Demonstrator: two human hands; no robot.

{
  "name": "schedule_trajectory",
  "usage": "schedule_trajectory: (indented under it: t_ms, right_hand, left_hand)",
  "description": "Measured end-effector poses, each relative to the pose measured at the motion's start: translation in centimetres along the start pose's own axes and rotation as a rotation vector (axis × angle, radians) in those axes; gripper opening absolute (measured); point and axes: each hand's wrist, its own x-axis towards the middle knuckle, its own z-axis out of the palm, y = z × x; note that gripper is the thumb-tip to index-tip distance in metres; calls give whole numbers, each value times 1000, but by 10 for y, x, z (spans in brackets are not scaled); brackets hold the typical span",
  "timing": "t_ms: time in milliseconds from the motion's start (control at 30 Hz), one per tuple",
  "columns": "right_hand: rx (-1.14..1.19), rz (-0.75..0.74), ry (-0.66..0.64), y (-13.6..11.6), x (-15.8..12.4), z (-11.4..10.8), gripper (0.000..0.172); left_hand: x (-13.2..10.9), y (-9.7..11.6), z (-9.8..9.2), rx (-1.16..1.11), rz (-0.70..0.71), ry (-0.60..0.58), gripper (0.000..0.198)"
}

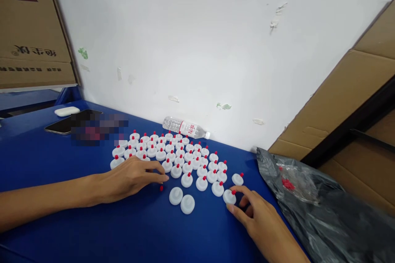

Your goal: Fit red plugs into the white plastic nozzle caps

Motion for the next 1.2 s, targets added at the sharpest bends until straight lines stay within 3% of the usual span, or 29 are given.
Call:
schedule_trajectory:
  t_ms: [267, 600, 1200]
  right_hand:
    - [18, -23, 9, 2, 0, 0, 54]
    - [33, -31, 22, 0, 0, -1, 53]
    - [18, -23, 16, 2, 0, -1, 54]
  left_hand:
    - [2, 3, 6, -32, -117, -32, 29]
    - [5, 5, 1, -28, -91, -89, 22]
    - [8, 10, -9, 21, -62, -167, 35]
